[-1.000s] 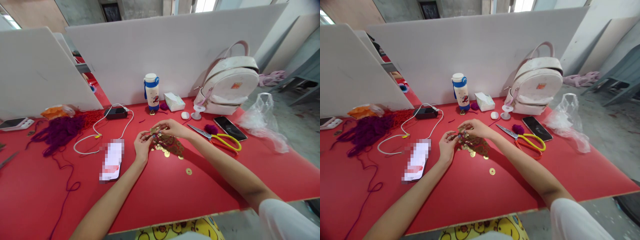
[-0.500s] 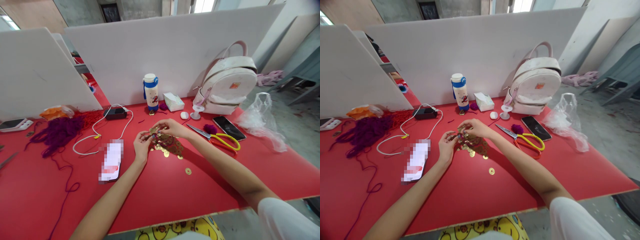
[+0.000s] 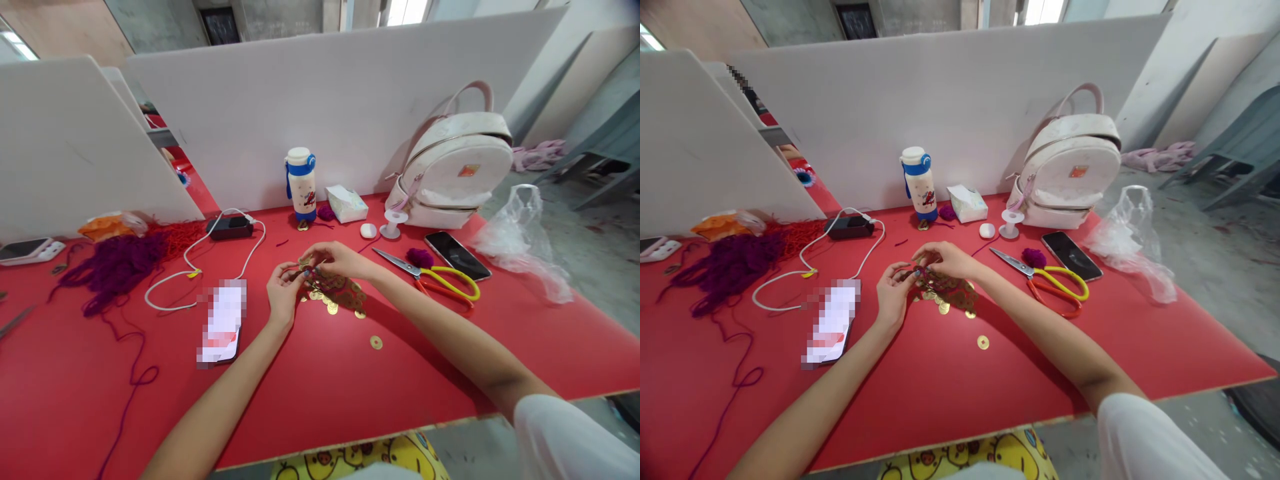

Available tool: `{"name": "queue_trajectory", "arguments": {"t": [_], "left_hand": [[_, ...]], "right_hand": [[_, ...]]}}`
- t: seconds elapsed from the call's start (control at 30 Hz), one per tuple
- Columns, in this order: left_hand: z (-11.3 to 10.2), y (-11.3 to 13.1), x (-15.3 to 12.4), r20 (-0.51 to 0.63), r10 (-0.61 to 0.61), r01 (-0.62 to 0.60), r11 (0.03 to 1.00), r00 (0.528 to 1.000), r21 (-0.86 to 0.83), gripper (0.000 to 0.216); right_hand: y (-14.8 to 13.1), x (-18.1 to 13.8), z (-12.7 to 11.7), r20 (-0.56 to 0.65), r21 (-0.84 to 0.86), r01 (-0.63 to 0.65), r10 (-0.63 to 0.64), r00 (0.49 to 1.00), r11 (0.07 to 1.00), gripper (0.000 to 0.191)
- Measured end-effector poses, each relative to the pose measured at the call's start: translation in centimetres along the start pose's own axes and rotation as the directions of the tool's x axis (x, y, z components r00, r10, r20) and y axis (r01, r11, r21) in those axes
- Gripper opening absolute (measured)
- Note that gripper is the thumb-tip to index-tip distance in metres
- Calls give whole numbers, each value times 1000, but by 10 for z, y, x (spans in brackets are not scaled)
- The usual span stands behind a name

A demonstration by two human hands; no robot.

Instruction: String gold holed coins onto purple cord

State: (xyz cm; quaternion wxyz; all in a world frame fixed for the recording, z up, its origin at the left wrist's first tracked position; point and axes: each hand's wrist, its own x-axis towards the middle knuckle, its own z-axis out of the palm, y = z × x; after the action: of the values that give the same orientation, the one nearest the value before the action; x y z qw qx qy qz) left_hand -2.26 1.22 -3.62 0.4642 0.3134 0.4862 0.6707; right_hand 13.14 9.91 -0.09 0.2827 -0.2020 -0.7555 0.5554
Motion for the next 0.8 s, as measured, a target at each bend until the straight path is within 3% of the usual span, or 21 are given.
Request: {"name": "queue_trajectory", "arguments": {"t": [0.3, 0.57, 0.8], "left_hand": [[0, 2, -3, 47, 4, -6, 999, 999, 54, 44], [0, 2, -3, 63, -1, -4, 997, 998, 83, 44], [0, 3, -3, 55, -6, 2, 997, 998, 83, 44]], "right_hand": [[1, -1, -1, 66, 76, 16, -21, 998, 997, 45], [8, 0, -2, -17, 1, -15, 15, 1000, 1000, 28], [10, 0, -2, -12, 69, -28, 29, 1000, 997, 25]]}}
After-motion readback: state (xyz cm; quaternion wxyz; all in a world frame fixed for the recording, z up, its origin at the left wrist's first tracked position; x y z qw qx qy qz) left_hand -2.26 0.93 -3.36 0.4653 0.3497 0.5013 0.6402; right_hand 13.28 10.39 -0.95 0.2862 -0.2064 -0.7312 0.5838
